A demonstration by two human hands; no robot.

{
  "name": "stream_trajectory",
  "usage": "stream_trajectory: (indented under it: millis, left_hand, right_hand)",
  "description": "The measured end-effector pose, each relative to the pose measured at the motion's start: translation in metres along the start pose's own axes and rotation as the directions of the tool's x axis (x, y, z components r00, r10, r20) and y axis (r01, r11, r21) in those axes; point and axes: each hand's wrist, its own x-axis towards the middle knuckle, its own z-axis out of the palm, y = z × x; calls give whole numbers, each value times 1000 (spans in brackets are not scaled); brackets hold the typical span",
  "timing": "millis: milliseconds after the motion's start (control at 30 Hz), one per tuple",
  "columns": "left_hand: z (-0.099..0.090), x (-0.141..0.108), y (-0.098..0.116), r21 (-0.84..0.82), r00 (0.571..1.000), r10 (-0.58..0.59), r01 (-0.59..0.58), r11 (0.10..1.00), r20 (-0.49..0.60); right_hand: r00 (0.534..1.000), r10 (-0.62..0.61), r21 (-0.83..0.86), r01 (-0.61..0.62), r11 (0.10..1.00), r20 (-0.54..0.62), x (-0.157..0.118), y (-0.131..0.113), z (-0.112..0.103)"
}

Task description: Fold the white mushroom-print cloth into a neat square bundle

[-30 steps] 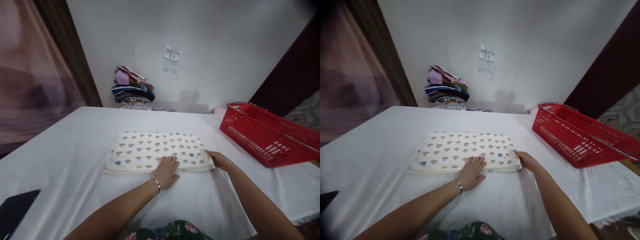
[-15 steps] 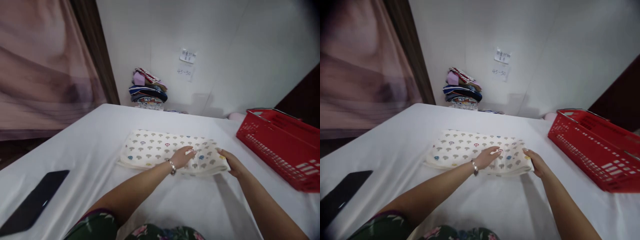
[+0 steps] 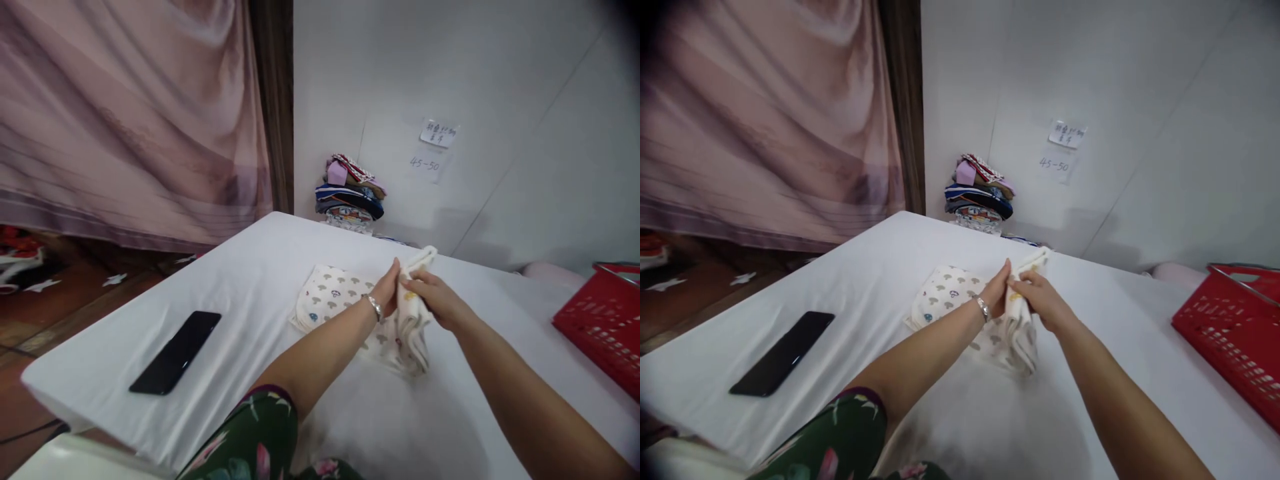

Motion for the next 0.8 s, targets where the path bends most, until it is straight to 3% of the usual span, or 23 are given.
stream_trajectory:
  millis: [167,333,433,633,700,800]
  left_hand:
    - [-57,-46,40,-149,980,-70,42,988,-184]
    - [-124,-82,45,-194,949,54,-119,974,-312]
    - [-138,-88,45,-190,943,96,-164,968,-320]
    - [-137,-88,71,-161,969,123,-160,974,-216]
    - [-144,-94,79,-124,959,112,-148,981,-262]
    - [-161,-108,86,-52,902,104,-138,989,-419]
  right_hand:
    - [999,12,-147,-5,989,50,37,0,89]
    - [995,88,-234,-72,969,57,62,31,157]
    - [993,110,-252,-94,963,52,69,40,170]
    - [997,78,-261,-69,963,26,81,27,173]
    - [997,77,-257,-67,964,29,84,26,181]
    - [995,90,-253,-75,964,48,84,31,195]
